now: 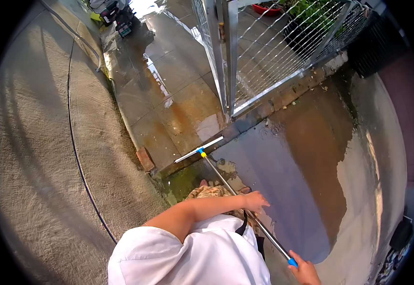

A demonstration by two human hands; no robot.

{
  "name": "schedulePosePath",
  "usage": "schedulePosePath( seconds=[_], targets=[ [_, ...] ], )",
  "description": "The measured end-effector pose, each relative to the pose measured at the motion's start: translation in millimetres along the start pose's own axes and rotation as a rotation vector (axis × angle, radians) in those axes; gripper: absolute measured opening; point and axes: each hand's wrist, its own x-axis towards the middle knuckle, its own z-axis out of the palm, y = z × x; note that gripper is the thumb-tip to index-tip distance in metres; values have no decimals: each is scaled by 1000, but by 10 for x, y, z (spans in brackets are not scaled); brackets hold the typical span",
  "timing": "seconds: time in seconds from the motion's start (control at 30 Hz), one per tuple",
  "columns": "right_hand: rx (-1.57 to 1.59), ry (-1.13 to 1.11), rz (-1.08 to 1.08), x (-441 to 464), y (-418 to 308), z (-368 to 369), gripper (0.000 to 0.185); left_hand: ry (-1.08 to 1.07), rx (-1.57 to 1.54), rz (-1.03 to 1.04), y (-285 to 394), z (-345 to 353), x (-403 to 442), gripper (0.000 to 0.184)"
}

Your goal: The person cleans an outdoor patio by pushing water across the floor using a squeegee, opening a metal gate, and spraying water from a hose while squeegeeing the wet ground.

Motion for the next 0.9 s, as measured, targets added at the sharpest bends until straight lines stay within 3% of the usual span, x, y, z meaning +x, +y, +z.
schedulePosePath(
  seconds=[0.07,0.17,0.37,0.43,0.63,0.8,0.9],
  targets=[
    [-50,-41,-48,176,-480,80,58,-36,-30,-104,-119,-108,-367,53],
    [-73,-26,-186,524,-988,268,59,183,-93,-149,-472,-253,-1020,46],
    [-49,56,-304,1491,-1789,695,62,949,29,-413,-1088,-945,-2509,35],
    [-5,89,-324,1847,-2064,767,62,1092,0,-530,-1177,-1181,-2988,33],
    [143,167,-280,2820,-2730,770,51,1118,-237,-812,-1567,-1302,-3993,31],
    [43,300,-339,3677,-3228,553,48,1147,-494,-893,-2179,-1302,-4389,33],
    [-51,286,-191,4192,-3754,280,49,1125,-632,-977,-2526,-1665,-4628,35]
  ],
)
